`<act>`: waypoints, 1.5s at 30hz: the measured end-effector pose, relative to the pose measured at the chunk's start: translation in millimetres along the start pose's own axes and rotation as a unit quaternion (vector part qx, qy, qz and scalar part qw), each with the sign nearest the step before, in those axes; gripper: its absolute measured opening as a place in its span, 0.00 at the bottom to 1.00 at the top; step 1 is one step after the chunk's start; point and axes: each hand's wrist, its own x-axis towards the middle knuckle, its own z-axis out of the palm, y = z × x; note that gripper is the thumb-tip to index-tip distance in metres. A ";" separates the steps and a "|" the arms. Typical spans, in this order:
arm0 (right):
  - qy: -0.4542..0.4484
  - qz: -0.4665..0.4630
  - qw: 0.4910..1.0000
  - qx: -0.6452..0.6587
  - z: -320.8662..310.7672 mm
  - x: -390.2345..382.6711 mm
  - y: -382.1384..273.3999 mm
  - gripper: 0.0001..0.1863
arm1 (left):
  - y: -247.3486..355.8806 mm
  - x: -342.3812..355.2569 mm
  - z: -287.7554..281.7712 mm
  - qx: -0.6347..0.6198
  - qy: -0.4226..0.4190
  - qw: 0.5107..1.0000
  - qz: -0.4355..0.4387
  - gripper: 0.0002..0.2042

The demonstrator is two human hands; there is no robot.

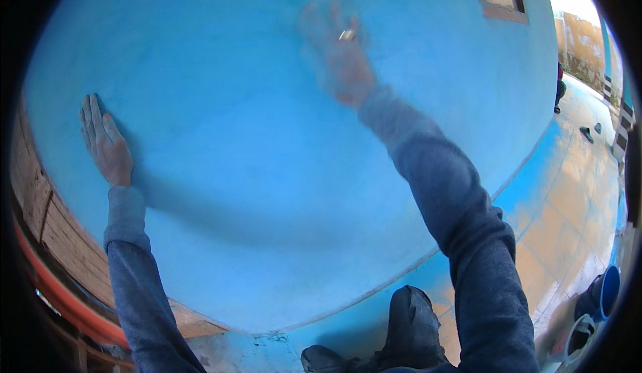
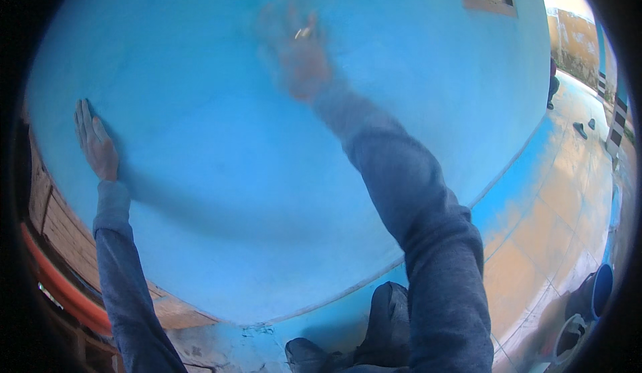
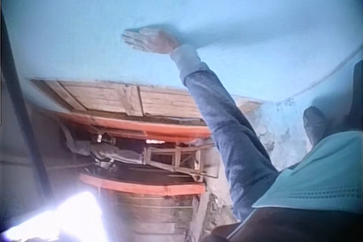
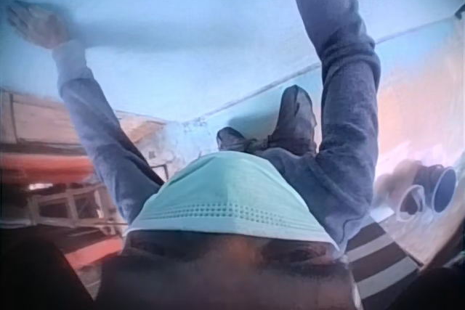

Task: The person smooths a light blue wall surface using a sanding block held in the right hand, moving it in circular and linear motions. The left hand rests on the wall for stability. The person occasionally adjusts the sanding block and continues smoothing different sections of the wall.

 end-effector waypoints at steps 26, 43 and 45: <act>-0.024 0.016 0.999 0.025 -23.9 -82.7 26.2 0.28 | 17.5 3.7 -8.4 -0.017 -0.012 1.000 -0.001 0.23; 0.036 0.279 0.959 0.041 -21.3 -148.5 88.9 0.30 | 11.8 3.8 -0.7 -0.024 -0.002 1.000 0.003 0.23; 0.042 0.251 0.966 0.034 -25.0 -111.9 76.7 0.30 | 7.9 2.9 -4.4 -0.015 -0.002 1.000 0.007 0.23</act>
